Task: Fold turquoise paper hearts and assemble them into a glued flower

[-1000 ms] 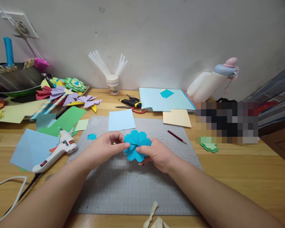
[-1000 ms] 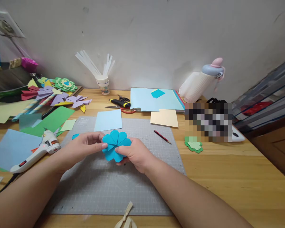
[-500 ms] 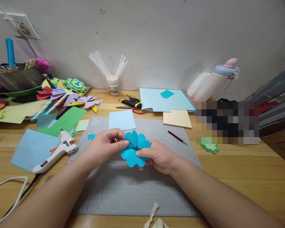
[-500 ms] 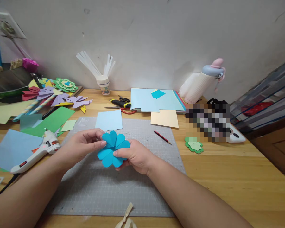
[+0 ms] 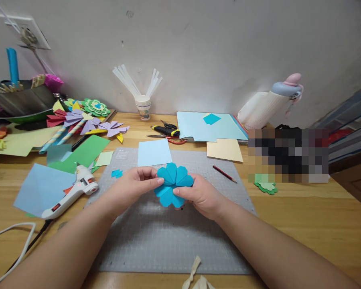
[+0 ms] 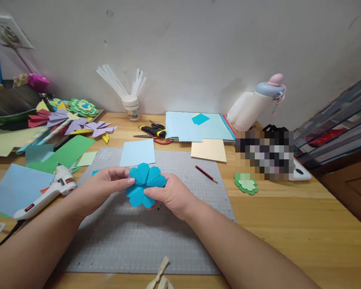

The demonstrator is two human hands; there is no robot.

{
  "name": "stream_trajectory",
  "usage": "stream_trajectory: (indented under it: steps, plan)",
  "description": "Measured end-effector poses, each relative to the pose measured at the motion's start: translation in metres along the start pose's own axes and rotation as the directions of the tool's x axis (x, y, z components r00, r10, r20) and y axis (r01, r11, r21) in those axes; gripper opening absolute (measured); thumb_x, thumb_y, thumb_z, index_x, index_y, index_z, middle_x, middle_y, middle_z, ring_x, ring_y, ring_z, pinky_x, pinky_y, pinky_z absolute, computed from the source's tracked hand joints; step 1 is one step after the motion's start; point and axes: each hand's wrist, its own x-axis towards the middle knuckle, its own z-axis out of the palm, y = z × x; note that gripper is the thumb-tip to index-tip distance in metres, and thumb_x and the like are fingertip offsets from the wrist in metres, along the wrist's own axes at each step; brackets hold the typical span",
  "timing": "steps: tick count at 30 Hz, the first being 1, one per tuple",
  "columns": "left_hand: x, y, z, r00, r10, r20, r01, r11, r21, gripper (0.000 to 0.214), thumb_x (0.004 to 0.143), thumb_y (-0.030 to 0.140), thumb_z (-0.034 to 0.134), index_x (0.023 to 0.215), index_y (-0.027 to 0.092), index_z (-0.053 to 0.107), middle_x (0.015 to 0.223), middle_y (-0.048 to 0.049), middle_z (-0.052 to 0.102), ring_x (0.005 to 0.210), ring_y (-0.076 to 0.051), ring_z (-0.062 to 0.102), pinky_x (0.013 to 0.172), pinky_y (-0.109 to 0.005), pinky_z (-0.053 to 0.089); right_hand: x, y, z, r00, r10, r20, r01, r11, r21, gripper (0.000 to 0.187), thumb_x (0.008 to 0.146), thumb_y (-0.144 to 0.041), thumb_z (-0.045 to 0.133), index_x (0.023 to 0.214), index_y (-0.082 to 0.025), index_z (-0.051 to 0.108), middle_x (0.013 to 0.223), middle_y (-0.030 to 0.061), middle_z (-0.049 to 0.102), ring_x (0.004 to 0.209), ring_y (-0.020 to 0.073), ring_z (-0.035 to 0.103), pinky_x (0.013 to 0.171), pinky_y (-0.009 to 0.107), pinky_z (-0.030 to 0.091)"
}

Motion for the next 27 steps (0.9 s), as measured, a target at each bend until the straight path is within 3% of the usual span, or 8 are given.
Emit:
stream_trajectory:
  steps: [4,9,18,23,27]
  plan:
    - [0.0002,-0.0007,0.0009,1.0,0.011,0.018,-0.011,0.999,-0.04,0.025,0.068,0.039,0.074,0.074,0.016,0.067,0.07,-0.0002,0.063,0.064,-0.013,0.052,0.065,-0.026,0.041,-0.0003,0.0002,0.0001,0.999,-0.009,0.033,0.01,0.999,-0.039,0.022,0.072,-0.028,0.068,0.089,-0.013,0.067,0.08,0.0062,0.072,0.064,0.0148,0.062,0.056,0.026,0.049]
    - [-0.0003,-0.0013,0.0013,0.999,0.041,-0.021,-0.043,0.997,-0.07,0.024,0.068,0.037,0.075,0.07,0.017,0.064,0.066,0.0021,0.061,0.061,-0.012,0.051,0.063,-0.024,0.041,-0.0002,-0.0025,0.0036,0.998,-0.009,-0.063,0.002,0.995,-0.104,0.017,0.069,-0.027,0.069,0.081,-0.014,0.068,0.073,0.0032,0.07,0.061,0.0145,0.061,0.057,0.027,0.049]
    - [0.002,-0.002,0.0087,0.984,0.13,-0.119,-0.132,0.991,-0.012,0.029,0.063,0.038,0.077,0.063,0.017,0.057,0.063,0.0024,0.057,0.06,-0.012,0.051,0.058,-0.025,0.042,-0.0004,-0.0019,0.0055,0.995,-0.043,-0.092,0.03,0.991,-0.13,0.014,0.069,-0.027,0.068,0.078,-0.017,0.068,0.073,0.0004,0.07,0.065,0.0152,0.062,0.061,0.027,0.049]
    - [0.002,-0.003,0.0095,0.989,0.109,-0.096,-0.112,0.993,-0.029,0.027,0.063,0.035,0.077,0.067,0.016,0.057,0.066,0.002,0.059,0.062,-0.012,0.052,0.06,-0.025,0.042,-0.0015,-0.0019,0.0062,0.987,-0.077,-0.143,0.054,0.986,-0.155,0.015,0.068,-0.025,0.068,0.079,-0.016,0.067,0.071,0.0004,0.069,0.063,0.0146,0.061,0.062,0.027,0.049]
    - [0.0004,-0.0027,0.0087,0.998,0.054,-0.012,-0.055,0.998,-0.042,0.028,0.065,0.038,0.075,0.072,0.017,0.059,0.072,-0.0005,0.061,0.069,-0.015,0.055,0.068,-0.028,0.044,-0.0011,-0.0008,0.005,0.986,-0.071,-0.149,0.045,0.984,-0.171,0.014,0.07,-0.027,0.066,0.078,-0.016,0.068,0.072,0.0016,0.07,0.064,0.0154,0.062,0.063,0.028,0.049]
